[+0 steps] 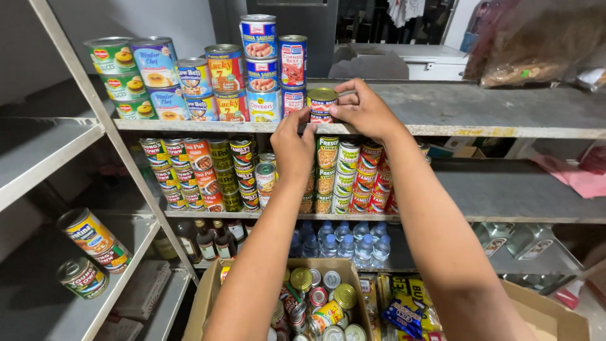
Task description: Stocking and organizing canned goods onto grocery store shelves from a box.
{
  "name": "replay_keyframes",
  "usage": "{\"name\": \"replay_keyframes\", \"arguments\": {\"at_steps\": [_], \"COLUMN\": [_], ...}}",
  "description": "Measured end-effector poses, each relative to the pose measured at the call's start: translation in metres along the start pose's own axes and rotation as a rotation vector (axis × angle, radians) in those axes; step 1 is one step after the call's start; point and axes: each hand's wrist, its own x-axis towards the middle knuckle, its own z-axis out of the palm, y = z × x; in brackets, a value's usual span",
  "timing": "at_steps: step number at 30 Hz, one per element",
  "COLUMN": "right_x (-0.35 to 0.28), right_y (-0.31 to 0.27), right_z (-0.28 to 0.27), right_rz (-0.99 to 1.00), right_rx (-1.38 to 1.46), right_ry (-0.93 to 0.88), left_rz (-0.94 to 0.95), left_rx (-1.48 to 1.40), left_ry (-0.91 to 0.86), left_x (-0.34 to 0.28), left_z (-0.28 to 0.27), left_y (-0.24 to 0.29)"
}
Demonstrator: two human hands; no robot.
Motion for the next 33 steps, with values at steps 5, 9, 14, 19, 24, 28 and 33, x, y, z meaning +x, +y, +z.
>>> {"name": "replay_keyframes", "arguments": {"at_steps": [5, 9, 14, 19, 24, 28, 33], "right_x": [0.011, 0.004, 0.007, 0.004, 0.009, 0.004, -0.002], "right_y": [0.016, 0.003, 0.012, 0.004, 0.016, 0.010, 0.000], "right_z": [-0.009, -0.001, 0.001, 0.005, 0.001, 0.004, 0.006], "right_rz": [-0.094, -0.005, -0.037, -0.003, -0.088, -0.056, -0.022], "right_rx": [-0.016, -0.049, -0.073, -0.008, -0.103, -0.033, -0.036], "right_ry": [-0.067, -0.059, -0.036, -0.008, 0.005, 0.000, -0.009], "left_rz": [-0.034, 0.265, 0.281, 0.292, 0.320, 0.291, 0.257], "left_rx": [-0.036, 0.155, 0.153, 0.168, 0.228, 0.217, 0.213], "left_ry": [0.052, 0.064, 0.044, 0.025, -0.007, -0.014, -0.052], "left_x": [-0.006, -0.017, -0.019, -0.017, -0.017, -0.019, -0.022], "left_z": [0.005, 0.006, 0.001, -0.001, -0.004, -0.003, -0.004], "left_y": [-0.004, -0.020, -0.008, -0.003, -0.001, -0.001, -0.002]}}
